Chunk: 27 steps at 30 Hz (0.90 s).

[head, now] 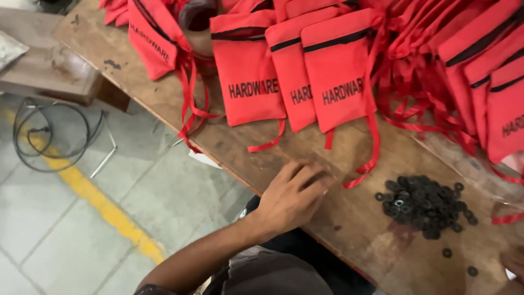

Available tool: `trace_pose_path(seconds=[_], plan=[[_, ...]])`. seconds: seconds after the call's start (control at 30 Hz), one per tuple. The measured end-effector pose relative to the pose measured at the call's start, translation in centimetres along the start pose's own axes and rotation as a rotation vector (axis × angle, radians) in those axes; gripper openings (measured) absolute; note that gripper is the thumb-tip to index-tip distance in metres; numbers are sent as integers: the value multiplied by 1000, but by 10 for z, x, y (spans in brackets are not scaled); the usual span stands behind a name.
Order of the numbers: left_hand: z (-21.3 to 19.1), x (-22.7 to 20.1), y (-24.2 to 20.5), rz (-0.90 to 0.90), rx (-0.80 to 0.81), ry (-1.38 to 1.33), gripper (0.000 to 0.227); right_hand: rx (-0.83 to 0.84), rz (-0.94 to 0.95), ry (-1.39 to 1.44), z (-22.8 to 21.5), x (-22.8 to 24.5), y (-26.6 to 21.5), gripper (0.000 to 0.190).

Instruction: Counting black washers and placing them into red hardware bags along with instruction papers.

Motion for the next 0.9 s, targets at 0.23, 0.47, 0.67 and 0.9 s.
trace_pose_path(seconds=[0.23,0.47,0.67,0.9], plan=[[20,5,4,-42,156,65,33,-333,-13,-107,-33,194,43,32],[19,4,15,-43,186,108,30,-384,15,-111,-89,293,120,37],[13,1,16,-36,149,122,28,-390,-264,-426,-92,313,249,54],[11,5,8,-30,102,127,27,-481,-412,-732,-113,346,272,35]])
Point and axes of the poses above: each hand's wrist, its own y-axis towards the middle knuckle, its own z-axis out of the palm, x = y × z, the point moved 9 cm from there along y, towards the middle knuckle, and after that the axes turned 15 degrees about z, right-handed, at the moved point
